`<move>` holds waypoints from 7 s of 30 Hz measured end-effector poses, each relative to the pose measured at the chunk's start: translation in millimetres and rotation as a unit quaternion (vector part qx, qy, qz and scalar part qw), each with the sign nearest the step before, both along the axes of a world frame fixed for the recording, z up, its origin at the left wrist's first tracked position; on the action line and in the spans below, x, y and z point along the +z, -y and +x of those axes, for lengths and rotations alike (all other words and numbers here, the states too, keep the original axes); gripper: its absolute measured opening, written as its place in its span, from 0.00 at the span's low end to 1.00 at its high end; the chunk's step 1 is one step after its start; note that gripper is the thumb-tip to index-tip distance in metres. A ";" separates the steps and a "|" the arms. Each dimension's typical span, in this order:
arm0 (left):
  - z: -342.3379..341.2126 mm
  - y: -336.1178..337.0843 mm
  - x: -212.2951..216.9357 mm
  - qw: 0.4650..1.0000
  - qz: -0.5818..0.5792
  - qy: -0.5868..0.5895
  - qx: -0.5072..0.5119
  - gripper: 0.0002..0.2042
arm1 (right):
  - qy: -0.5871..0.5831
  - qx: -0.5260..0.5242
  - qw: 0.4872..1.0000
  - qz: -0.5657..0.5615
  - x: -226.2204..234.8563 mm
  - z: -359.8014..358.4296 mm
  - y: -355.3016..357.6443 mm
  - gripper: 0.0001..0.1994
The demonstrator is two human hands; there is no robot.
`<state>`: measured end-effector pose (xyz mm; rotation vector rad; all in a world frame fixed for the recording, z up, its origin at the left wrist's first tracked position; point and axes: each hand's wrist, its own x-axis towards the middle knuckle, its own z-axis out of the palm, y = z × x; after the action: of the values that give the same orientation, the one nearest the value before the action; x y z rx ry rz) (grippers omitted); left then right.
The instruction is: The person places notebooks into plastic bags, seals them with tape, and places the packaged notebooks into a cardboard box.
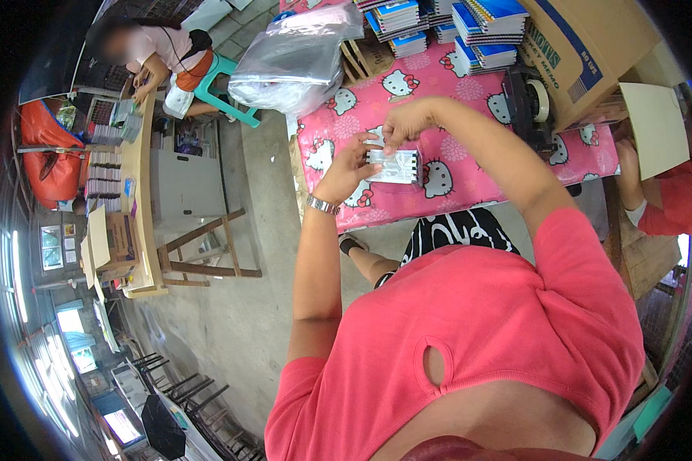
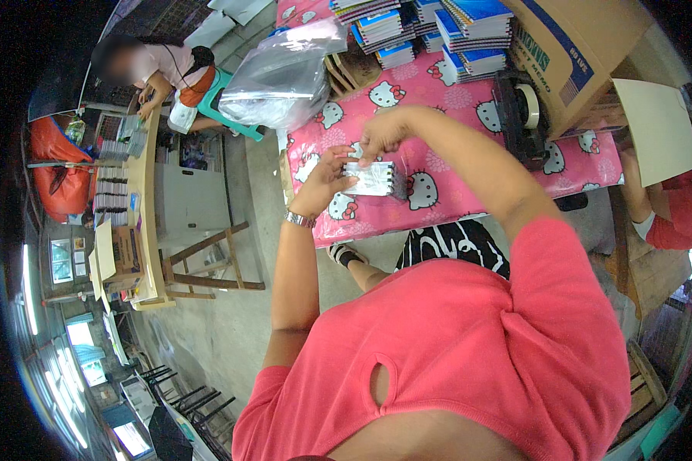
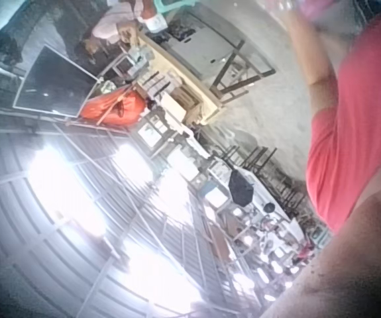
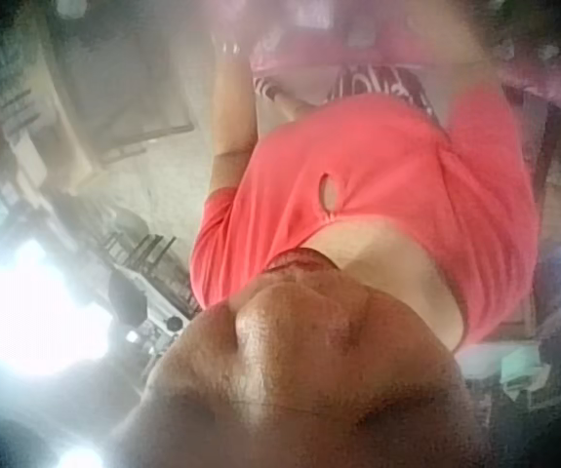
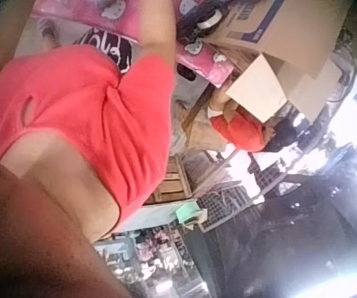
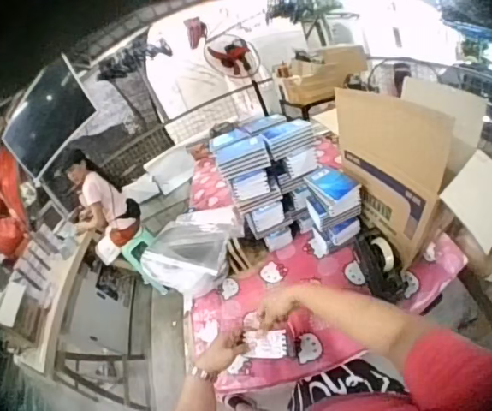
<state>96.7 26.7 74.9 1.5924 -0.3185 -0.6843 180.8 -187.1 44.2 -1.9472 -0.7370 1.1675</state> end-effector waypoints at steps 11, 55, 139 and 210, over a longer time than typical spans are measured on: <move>-40.7 -21.5 -7.8 0.913 0.179 0.364 0.045 0.13 | 0.176 -0.261 0.948 0.037 6.2 -45.3 8.6 0.22; -93.2 16.0 53.6 0.745 0.422 0.501 0.122 0.21 | 0.222 -0.277 0.906 0.231 34.4 -145.9 16.4 0.09; -113.1 44.7 -17.0 0.777 0.377 0.483 0.142 0.30 | 0.299 -0.172 0.938 -0.048 50.8 -84.8 -29.4 0.13; -23.2 -6.4 10.9 0.929 0.240 0.240 0.148 0.09 | 0.402 -0.418 0.797 0.169 12.6 -126.2 -30.5 0.33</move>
<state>73.5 33.1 85.8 2.2224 -0.2682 -0.1257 54.6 -156.5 56.9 -2.0467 -0.3295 -0.3505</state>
